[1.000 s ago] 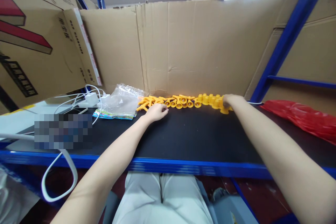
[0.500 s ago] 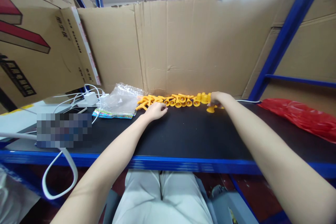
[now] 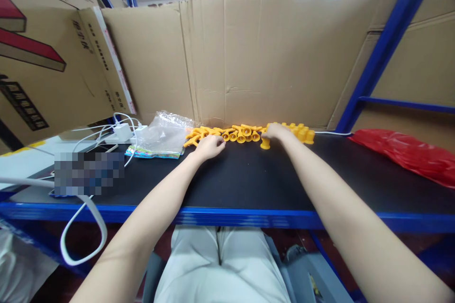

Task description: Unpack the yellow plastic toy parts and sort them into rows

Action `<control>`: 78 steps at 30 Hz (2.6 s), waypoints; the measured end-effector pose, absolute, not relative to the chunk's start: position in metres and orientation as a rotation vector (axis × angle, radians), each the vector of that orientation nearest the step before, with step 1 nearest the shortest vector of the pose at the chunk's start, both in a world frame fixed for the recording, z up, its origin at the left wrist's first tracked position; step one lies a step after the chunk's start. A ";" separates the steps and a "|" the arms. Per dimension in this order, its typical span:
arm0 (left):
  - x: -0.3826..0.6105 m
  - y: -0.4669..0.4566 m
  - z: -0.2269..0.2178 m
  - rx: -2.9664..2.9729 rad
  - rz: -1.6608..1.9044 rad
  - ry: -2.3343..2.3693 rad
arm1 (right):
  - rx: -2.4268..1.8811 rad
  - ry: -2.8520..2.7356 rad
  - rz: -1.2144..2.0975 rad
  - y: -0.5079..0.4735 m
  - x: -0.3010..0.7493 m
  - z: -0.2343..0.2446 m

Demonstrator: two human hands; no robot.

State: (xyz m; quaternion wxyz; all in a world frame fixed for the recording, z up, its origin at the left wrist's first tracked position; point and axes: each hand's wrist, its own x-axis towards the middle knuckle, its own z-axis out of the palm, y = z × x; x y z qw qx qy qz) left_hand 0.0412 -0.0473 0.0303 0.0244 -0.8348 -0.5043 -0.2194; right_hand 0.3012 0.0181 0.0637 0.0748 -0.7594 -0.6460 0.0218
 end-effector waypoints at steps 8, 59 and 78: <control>0.034 -0.042 0.037 -2.095 -0.804 -2.030 | -2.212 -1.746 0.045 0.001 0.299 0.043; 0.019 -0.022 0.022 -2.349 -0.728 -1.817 | -2.180 -1.977 0.114 -0.020 0.290 0.037; 0.019 -0.020 0.012 -2.319 -0.544 -1.829 | -2.014 -2.242 -0.053 -0.037 0.269 0.051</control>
